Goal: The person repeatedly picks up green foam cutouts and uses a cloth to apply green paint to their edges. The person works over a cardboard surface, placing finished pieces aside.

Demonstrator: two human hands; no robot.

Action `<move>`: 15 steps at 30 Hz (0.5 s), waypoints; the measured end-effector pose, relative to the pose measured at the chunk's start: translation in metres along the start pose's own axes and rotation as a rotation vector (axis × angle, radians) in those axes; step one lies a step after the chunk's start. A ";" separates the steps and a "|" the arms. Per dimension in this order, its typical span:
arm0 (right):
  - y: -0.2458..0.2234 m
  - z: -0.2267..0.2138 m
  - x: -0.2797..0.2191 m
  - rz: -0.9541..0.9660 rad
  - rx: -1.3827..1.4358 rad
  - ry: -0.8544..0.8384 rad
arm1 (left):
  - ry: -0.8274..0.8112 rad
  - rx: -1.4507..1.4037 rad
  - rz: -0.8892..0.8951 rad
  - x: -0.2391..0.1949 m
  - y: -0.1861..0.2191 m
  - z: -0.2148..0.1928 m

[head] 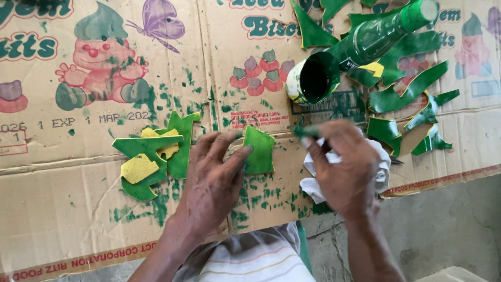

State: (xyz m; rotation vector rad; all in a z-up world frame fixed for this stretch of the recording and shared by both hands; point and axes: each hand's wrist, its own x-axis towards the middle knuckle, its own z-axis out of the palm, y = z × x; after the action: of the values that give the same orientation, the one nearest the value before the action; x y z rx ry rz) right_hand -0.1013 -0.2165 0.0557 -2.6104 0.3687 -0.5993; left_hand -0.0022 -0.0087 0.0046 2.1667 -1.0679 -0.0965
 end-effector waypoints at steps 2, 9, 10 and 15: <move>-0.005 0.016 -0.020 0.004 0.077 -0.019 | -0.019 -0.018 -0.008 0.001 -0.001 0.000; -0.008 0.055 -0.043 0.018 0.110 -0.112 | -0.025 -0.004 -0.022 0.002 -0.002 0.006; -0.004 0.061 -0.036 -0.005 0.092 -0.087 | -0.020 -0.006 -0.024 0.002 -0.002 0.007; 0.013 0.073 -0.015 -0.026 0.104 -0.056 | -0.005 -0.022 -0.040 0.001 -0.003 0.009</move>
State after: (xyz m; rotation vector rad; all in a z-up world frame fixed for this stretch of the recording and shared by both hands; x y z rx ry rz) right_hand -0.0824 -0.1969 -0.0153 -2.5301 0.2794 -0.5384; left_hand -0.0028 -0.0134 -0.0036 2.1696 -1.0214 -0.1316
